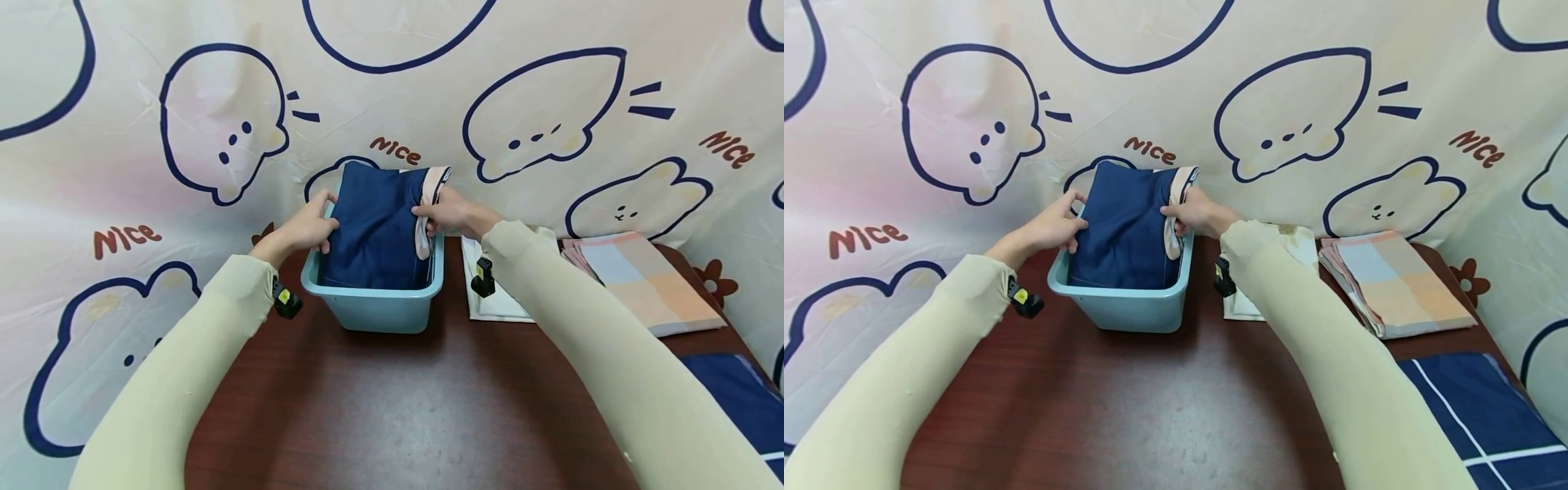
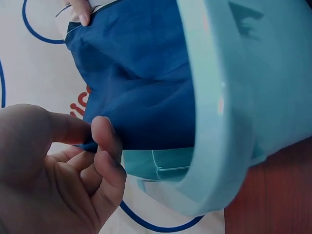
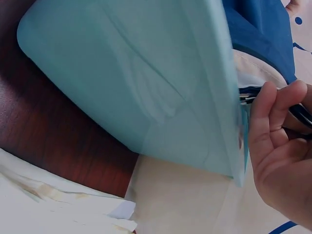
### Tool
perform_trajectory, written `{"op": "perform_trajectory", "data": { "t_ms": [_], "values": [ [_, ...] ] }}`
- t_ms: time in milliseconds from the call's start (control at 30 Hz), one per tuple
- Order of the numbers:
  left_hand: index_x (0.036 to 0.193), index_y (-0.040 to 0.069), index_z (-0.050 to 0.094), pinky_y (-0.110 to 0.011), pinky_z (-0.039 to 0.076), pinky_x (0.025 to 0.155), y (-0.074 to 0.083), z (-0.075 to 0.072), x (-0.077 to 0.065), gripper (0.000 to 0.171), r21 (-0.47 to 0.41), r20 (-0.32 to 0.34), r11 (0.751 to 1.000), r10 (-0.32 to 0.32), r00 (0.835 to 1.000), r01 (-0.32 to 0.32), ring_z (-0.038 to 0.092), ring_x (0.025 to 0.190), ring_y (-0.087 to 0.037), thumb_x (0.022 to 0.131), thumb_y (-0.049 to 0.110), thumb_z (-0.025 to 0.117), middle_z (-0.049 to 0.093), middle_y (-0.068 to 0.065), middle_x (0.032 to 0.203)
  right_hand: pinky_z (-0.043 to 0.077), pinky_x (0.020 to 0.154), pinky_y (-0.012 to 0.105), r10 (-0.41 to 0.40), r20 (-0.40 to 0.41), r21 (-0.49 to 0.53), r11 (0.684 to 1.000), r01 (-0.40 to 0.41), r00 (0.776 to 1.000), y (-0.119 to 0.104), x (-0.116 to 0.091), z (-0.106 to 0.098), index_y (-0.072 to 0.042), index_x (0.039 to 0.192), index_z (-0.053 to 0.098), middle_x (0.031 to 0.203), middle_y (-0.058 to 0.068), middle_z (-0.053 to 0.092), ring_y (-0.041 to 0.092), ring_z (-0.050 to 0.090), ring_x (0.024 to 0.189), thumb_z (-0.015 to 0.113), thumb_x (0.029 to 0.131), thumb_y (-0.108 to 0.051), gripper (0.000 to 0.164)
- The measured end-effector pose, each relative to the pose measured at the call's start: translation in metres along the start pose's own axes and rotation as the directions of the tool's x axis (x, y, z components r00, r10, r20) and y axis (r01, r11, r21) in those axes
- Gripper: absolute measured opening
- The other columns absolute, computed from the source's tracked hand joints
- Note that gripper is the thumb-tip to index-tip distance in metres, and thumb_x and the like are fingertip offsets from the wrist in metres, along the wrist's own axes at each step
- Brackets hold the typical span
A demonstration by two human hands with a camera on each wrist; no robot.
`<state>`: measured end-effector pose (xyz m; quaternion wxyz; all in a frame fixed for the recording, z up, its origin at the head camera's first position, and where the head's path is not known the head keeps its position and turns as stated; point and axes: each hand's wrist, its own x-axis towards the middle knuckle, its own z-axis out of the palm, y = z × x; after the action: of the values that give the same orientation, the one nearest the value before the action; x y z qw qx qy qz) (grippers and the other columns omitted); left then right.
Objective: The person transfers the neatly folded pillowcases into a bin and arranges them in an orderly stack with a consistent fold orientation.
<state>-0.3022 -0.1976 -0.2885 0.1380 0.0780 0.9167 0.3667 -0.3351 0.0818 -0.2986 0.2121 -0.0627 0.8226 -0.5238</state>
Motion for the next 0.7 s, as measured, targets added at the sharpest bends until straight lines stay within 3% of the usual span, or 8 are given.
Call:
{"op": "perform_trajectory", "data": {
  "t_ms": [167,300,567,700],
  "values": [
    [0.139,0.01,0.026,-0.028,0.043,0.05,-0.0038,0.0022,0.0039,0.036,0.008,0.018,1.0,-0.013,1.0,0.013,0.056,0.047,-0.015,0.106,0.01,0.039,0.057,-0.011,0.07,0.053,0.061,0.024,-0.005,0.027,0.005,1.0,0.004,1.0,0.0035,0.0023,0.0005,-0.005,0.097,0.052,0.057,0.0,0.052,0.011,0.052,0.05,0.058,0.104,-0.018,0.016],
    [0.137,0.01,0.025,-0.029,0.041,0.05,-0.0035,0.0035,0.0044,0.034,0.012,0.022,1.0,-0.014,1.0,0.014,0.056,0.047,-0.016,0.106,0.01,0.038,0.056,-0.011,0.069,0.054,0.061,0.025,-0.009,0.019,0.014,1.0,0.009,1.0,0.0043,0.0034,0.0009,-0.005,0.095,0.052,0.057,0.001,0.052,0.011,0.052,0.05,0.058,0.103,-0.018,0.016],
    [0.137,0.007,0.026,-0.027,0.04,0.051,-0.0025,0.0058,0.0034,0.034,0.036,0.018,0.999,-0.039,0.999,0.038,0.055,0.046,-0.015,0.105,0.01,0.038,0.054,-0.009,0.068,0.048,0.055,0.022,-0.009,0.016,0.09,0.996,0.007,1.0,0.0079,0.0047,0.0033,-0.004,0.095,0.053,0.079,0.005,0.056,0.012,0.056,0.06,0.053,0.105,-0.009,0.011],
    [0.14,0.007,0.024,-0.026,0.039,0.05,-0.0018,0.0067,0.004,0.036,0.045,0.035,0.997,-0.059,0.998,0.058,0.056,0.047,-0.015,0.106,0.009,0.037,0.054,-0.009,0.068,0.048,0.055,0.021,-0.01,0.008,0.097,0.995,0.009,1.0,0.0087,0.0055,0.0042,-0.005,0.1,0.053,0.08,0.005,0.058,0.011,0.058,0.063,0.052,0.105,-0.01,0.008]
  ]
}}
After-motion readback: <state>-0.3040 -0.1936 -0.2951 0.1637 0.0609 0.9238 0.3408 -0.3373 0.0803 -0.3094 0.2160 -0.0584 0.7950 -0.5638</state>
